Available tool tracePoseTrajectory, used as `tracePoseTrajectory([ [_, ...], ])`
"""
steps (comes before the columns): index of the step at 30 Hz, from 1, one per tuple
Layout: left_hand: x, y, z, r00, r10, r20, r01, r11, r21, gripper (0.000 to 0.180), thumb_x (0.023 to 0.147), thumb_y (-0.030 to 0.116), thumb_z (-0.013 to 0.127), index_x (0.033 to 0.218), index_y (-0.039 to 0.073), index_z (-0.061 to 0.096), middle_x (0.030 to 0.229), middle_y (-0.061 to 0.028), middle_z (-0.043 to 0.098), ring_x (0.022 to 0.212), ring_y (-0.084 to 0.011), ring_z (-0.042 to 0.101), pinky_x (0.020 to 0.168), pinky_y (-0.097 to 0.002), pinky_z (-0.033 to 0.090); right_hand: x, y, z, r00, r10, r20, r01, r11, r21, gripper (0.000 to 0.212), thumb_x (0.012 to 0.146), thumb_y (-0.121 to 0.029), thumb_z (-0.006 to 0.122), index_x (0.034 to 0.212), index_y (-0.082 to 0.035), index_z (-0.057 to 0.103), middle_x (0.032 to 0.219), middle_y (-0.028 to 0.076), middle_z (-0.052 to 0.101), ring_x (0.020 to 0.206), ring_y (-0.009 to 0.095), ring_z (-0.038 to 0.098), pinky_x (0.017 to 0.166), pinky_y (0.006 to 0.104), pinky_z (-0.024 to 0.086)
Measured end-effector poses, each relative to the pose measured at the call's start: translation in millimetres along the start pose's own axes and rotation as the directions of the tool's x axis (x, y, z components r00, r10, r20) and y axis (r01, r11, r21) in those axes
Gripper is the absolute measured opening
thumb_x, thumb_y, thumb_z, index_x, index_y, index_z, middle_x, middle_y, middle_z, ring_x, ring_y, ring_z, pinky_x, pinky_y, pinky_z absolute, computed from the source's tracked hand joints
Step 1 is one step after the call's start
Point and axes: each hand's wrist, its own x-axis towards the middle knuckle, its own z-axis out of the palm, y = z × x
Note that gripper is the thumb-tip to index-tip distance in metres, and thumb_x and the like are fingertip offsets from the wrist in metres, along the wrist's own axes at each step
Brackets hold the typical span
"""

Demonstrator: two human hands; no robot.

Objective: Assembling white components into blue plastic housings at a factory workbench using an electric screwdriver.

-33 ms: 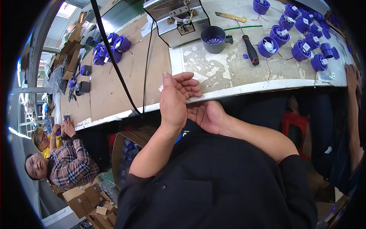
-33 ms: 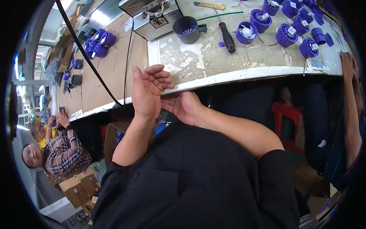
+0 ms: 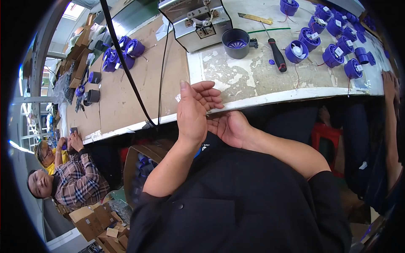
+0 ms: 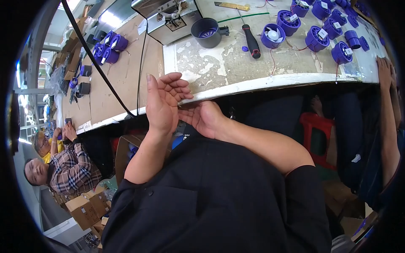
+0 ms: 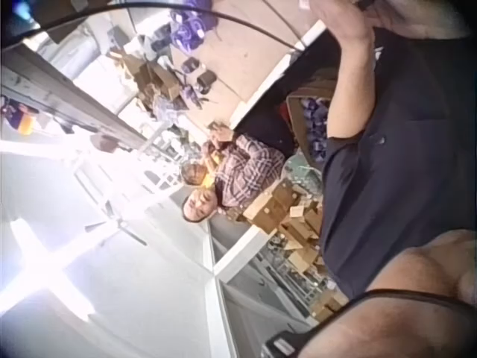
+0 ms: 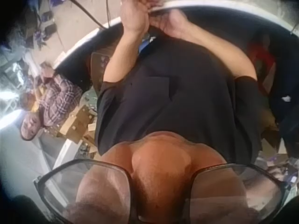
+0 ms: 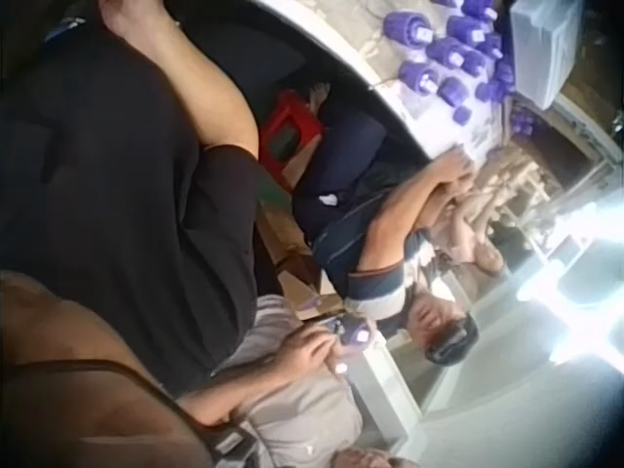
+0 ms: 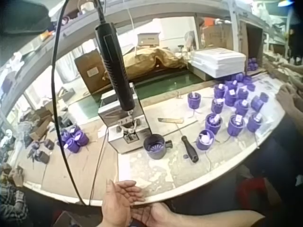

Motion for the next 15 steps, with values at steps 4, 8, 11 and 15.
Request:
tracePoseTrajectory([
  [4, -13, -5, 0, 1.0, -0.014, -0.002, 0.014, 0.999, -0.053, 0.065, 0.109, 0.053, 0.029, 0.114, -0.005, 0.058, 0.093, -0.0147, 0.063, 0.081, -0.02, 0.061, 0.077, -0.0341, 0.054, -3, 1, 0, 1.0, -0.016, 0.0, 0.016, 1.0, 0.014, 0.032, 0.104, -0.018, 0.043, 0.124, 0.002, 0.058, 0.114, 0.018, 0.067, 0.099, 0.022, 0.069, 0.094, 0.0352, 0.056],
  [8, -17, -10, -8, 0.998, 0.006, 0.057, 0.001, 0.993, -0.117, 0.065, 0.109, 0.053, 0.028, 0.114, -0.005, 0.058, 0.094, -0.0151, 0.064, 0.082, -0.0208, 0.061, 0.079, -0.0345, 0.054, -5, 1, 1, 1.0, -0.02, -0.002, 0.02, 1.0, 0.003, 0.032, 0.103, -0.017, 0.044, 0.124, 0.004, 0.058, 0.111, 0.018, 0.068, 0.098, 0.023, 0.068, 0.093, 0.0348, 0.057],
  [11, -9, -7, -5, 0.995, 0.048, 0.085, -0.036, 0.991, -0.13, 0.064, 0.109, 0.052, 0.029, 0.114, -0.004, 0.058, 0.095, -0.0154, 0.064, 0.083, -0.0213, 0.061, 0.081, -0.0349, 0.053, -9, -2, -2, 1.0, -0.017, -0.012, 0.017, 1.0, -0.001, 0.032, 0.102, -0.015, 0.045, 0.124, 0.005, 0.058, 0.11, 0.018, 0.068, 0.098, 0.023, 0.068, 0.093, 0.0346, 0.057],
  [15, 13, -2, 9, 0.982, 0.149, 0.118, -0.137, 0.985, -0.104, 0.062, 0.109, 0.05, 0.03, 0.115, -0.004, 0.058, 0.097, -0.0159, 0.064, 0.085, -0.0219, 0.061, 0.084, -0.0355, 0.052, -19, -11, -10, 0.999, -0.012, -0.038, 0.012, 1.0, 0.005, 0.033, 0.101, -0.014, 0.046, 0.123, 0.006, 0.058, 0.108, 0.018, 0.068, 0.098, 0.024, 0.069, 0.092, 0.0346, 0.057],
])
